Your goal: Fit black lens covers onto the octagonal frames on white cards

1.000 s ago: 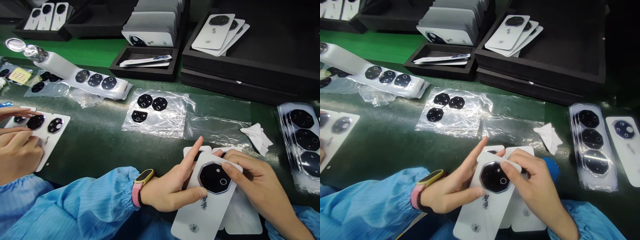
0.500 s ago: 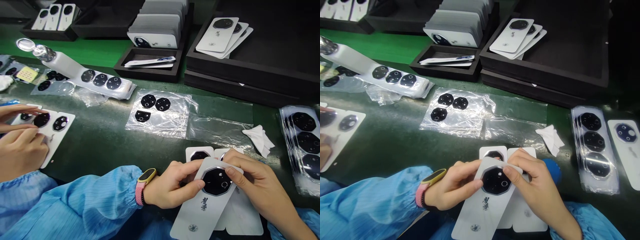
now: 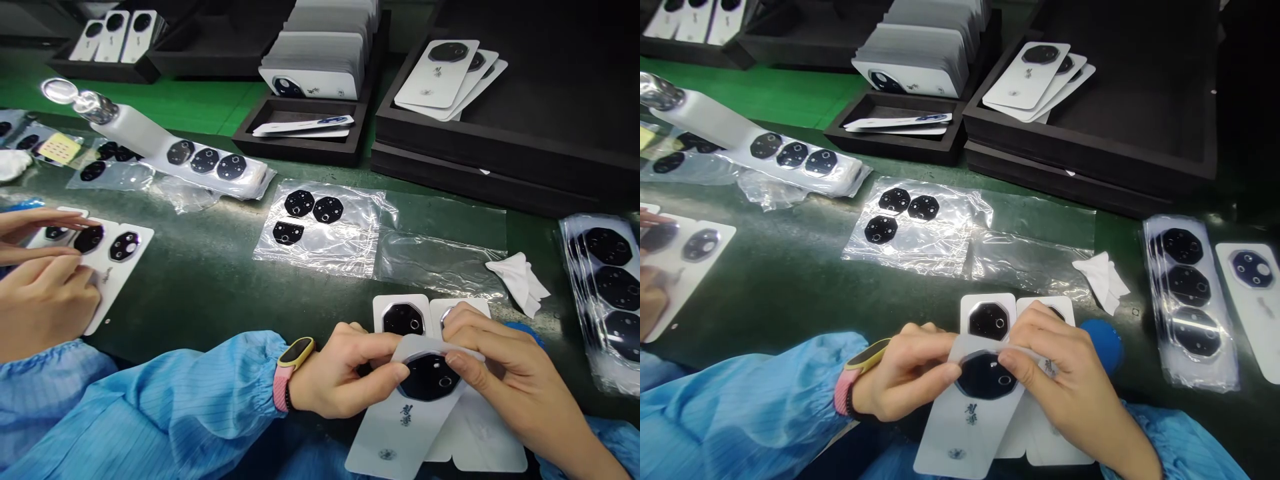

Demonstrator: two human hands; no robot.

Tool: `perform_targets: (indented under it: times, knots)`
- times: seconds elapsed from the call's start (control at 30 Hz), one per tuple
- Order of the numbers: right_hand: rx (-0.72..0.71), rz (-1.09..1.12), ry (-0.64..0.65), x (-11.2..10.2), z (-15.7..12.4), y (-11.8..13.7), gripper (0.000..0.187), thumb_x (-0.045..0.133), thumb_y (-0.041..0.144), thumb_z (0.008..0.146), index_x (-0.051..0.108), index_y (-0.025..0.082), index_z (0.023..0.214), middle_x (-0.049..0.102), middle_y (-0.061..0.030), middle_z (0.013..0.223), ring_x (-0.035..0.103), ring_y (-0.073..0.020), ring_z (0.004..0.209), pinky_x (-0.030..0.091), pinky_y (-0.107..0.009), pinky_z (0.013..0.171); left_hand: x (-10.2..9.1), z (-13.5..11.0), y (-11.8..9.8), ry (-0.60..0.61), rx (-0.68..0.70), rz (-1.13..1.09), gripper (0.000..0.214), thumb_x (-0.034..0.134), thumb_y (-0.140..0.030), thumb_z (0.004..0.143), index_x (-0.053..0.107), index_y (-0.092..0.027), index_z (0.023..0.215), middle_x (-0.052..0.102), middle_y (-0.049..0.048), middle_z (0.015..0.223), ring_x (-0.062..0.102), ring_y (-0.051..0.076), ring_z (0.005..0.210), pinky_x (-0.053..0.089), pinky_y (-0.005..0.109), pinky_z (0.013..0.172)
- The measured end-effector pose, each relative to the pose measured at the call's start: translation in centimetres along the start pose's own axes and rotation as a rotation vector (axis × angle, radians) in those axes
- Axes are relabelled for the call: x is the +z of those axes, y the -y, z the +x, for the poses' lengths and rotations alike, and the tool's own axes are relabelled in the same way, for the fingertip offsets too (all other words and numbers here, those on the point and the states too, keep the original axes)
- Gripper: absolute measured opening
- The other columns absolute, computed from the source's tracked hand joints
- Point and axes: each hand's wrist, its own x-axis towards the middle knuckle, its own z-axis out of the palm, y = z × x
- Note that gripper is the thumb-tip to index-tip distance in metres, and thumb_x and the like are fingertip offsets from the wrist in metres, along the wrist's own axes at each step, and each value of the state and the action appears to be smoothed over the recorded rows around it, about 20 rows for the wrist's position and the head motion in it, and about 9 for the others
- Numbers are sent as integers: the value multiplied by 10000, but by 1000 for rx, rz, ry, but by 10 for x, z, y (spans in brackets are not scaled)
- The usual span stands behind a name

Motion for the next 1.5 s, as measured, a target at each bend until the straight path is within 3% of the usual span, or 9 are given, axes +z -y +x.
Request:
perform_targets:
  times: [0.2, 0.33, 0.47, 0.57, 0.73, 0.97, 1.5]
  knots:
    - [3, -11, 14, 1, -1, -1, 422, 488, 409, 972, 575, 191, 621, 539, 8, 583, 514, -108, 563, 433, -208, 496, 2, 3, 0, -77, -167, -30, 316, 494, -246, 880, 469, -151, 579, 316, -52, 459, 284, 52, 418, 235, 199, 387]
    - [95, -5, 30, 3, -2, 0, 439, 467, 426, 974, 573, 199, 613, 533, 2, 585, 514, -123, 565, 425, -223, 489, 3, 7, 1, -91, -315, -200, 387, 529, -319, 860, 387, -162, 537, 312, -43, 487, 265, 54, 451, 207, 209, 405]
    - [237, 107, 112, 3, -5, 0, 456, 417, 437, 986, 513, 200, 608, 487, 8, 606, 498, -120, 576, 407, -216, 489, 3, 7, 4, -83, -437, -369, 467, 597, -489, 827, 450, -138, 557, 336, -33, 510, 280, 57, 467, 228, 209, 425]
    - [280, 196, 159, 1, -7, -2, 411, 405, 398, 990, 509, 200, 645, 487, 10, 651, 497, -119, 614, 402, -214, 528, 2, 8, 3, -108, -481, -406, 483, 642, -545, 790, 575, -95, 625, 470, 15, 551, 413, 87, 496, 327, 208, 454]
    - [260, 277, 220, -3, -6, -3, 323, 419, 358, 978, 594, 203, 755, 560, -2, 747, 544, -134, 700, 422, -227, 611, 1, 9, 2, -168, -457, -427, 452, 678, -521, 782, 677, -79, 690, 612, 75, 629, 574, 146, 591, 464, 219, 530]
    - [242, 244, 204, -5, -4, 0, 285, 474, 367, 939, 561, 206, 721, 590, -16, 748, 564, -157, 694, 446, -245, 601, 3, 6, 1, -193, -361, -295, 481, 639, -536, 810, 675, -77, 674, 557, 54, 562, 494, 110, 510, 397, 193, 450]
    - [299, 226, 152, -3, -1, 1, 140, 496, 233, 811, 565, 205, 692, 594, -23, 721, 581, -171, 687, 487, -252, 570, 4, 8, 0, -204, -408, -369, 471, 655, -554, 791, 651, -90, 711, 569, 47, 599, 535, 122, 535, 452, 206, 481]
